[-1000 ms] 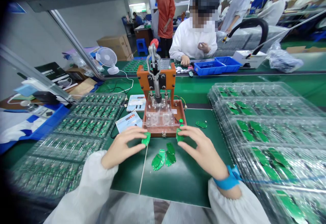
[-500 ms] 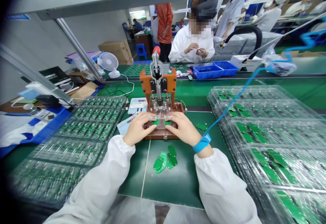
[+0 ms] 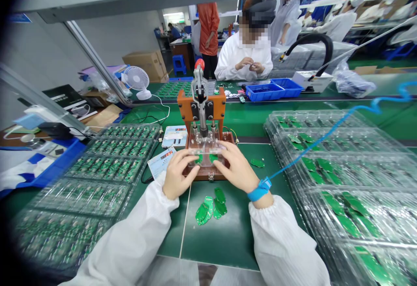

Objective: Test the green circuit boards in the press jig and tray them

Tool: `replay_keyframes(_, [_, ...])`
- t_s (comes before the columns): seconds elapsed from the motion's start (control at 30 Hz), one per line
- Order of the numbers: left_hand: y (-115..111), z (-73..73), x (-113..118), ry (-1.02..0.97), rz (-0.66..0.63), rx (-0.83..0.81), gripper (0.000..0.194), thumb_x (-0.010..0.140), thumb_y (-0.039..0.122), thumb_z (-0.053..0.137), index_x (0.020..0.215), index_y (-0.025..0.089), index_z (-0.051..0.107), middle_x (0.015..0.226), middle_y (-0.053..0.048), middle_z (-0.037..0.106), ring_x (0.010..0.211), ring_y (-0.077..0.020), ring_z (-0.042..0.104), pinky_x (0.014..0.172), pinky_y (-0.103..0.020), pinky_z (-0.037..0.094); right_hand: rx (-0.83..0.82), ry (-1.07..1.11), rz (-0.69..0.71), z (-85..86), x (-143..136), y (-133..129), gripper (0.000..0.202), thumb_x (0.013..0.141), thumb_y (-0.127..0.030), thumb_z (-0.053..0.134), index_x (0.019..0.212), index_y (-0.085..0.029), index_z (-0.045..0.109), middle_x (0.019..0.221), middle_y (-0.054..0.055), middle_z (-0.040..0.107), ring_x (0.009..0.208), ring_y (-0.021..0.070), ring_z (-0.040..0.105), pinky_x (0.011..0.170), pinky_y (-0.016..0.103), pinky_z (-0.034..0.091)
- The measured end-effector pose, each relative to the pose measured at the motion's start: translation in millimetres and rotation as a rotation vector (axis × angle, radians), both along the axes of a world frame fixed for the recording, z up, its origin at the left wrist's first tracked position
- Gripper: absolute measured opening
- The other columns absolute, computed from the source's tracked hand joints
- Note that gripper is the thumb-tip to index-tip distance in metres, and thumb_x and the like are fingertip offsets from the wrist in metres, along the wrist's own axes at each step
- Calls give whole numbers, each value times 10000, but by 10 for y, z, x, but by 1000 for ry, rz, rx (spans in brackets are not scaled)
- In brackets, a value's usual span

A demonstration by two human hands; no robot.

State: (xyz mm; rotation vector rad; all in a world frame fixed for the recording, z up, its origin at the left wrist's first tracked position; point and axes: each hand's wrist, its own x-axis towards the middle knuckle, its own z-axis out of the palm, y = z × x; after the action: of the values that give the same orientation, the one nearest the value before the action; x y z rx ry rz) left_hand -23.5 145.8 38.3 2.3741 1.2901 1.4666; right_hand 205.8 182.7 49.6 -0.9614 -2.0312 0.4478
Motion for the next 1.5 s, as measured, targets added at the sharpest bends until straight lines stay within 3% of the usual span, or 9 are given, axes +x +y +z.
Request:
replay_keyframes(0.1, [-167, -38, 184, 12, -190, 52, 99, 953, 181, 608, 1015, 183, 685, 1010, -72, 731, 1017, -220, 662, 941, -413, 563, 46, 159, -153, 203, 31, 79, 133, 983, -236, 531, 1035, -221, 653, 1246, 106, 671, 1199, 267, 626, 1043, 474, 519])
replay_keyframes(0.2, [-248, -138, 326, 149, -379, 65, 200, 972, 185, 568, 1139, 156, 673, 1187, -107, 717, 1219, -250, 624, 1066, -436, 540, 98, 337, -232, 566, 0, 234, 142, 958, -186, 536, 1059, -217, 631, 1209, 91, 679, 1164, 235, 647, 978, 400, 558])
replay_keyframes(0.4, [-227, -317, 370, 192, -422, 95, 259, 990, 164, 534, 1219, 119, 647, 1284, -132, 686, 1330, -258, 567, 1138, -446, 510, 313, 437, -125, 1346, -252, 866, 254, 944, -281, 651, 1190, -216, 655, 1236, 54, 698, 1196, 242, 637, 1048, 410, 515])
replay_keyframes(0.57, [-210, -336, 361, 188, -424, 105, 205, 988, 151, 544, 1144, 127, 674, 1263, -121, 697, 1280, -258, 605, 1112, -435, 535, -132, 320, -19, 1923, -547, 1375, 373, 1075, -405, 515, 895, -142, 708, 835, 38, 746, 859, 195, 712, 936, 395, 564])
replay_keyframes(0.73, [-208, -335, 365, 184, -427, 95, 182, 981, 130, 543, 1096, 131, 684, 1237, -111, 706, 1246, -254, 624, 1102, -426, 541, -98, 407, 45, 2343, -679, 1000, 224, 1077, -144, 502, 991, -134, 708, 775, -20, 699, 654, 83, 614, 679, 228, 552])
replay_keyframes(0.83, [-210, -341, 373, 159, -430, 79, 173, 974, 121, 546, 1083, 127, 681, 1211, -105, 713, 1222, -243, 634, 1106, -413, 536, 185, 445, 134, 2272, -624, 458, 186, 1068, -176, 531, 1136, -121, 695, 895, 13, 709, 712, 108, 635, 646, 246, 562])
replay_keyframes(1.03, [-211, -353, 393, 140, -423, 67, 173, 964, 111, 542, 1074, 132, 674, 1205, -100, 712, 1226, -230, 625, 1121, -392, 518, 424, 281, -53, 1795, -556, -273, 266, 1049, -163, 560, 1274, -238, 682, 1173, -2, 737, 1114, 215, 695, 1034, 398, 552])
replay_keyframes(1.2, [-217, -347, 407, 136, -427, 16, 194, 957, 110, 523, 1076, 144, 673, 1184, -92, 717, 1245, -217, 612, 1115, -383, 517, 433, 228, -98, 1517, -538, -390, 271, 1038, -174, 580, 1268, -277, 683, 1226, 9, 724, 1160, 250, 680, 1055, 425, 534])
replay_keyframes(1.5, [-214, -341, 421, 121, -425, 5, 207, 959, 116, 533, 1093, 147, 687, 1186, -84, 723, 1224, -227, 628, 1110, -386, 516, 403, 306, 49, 988, -511, -295, 362, 995, -31, 568, 1275, -225, 690, 1350, 39, 668, 1336, 242, 581, 1174, 408, 466])
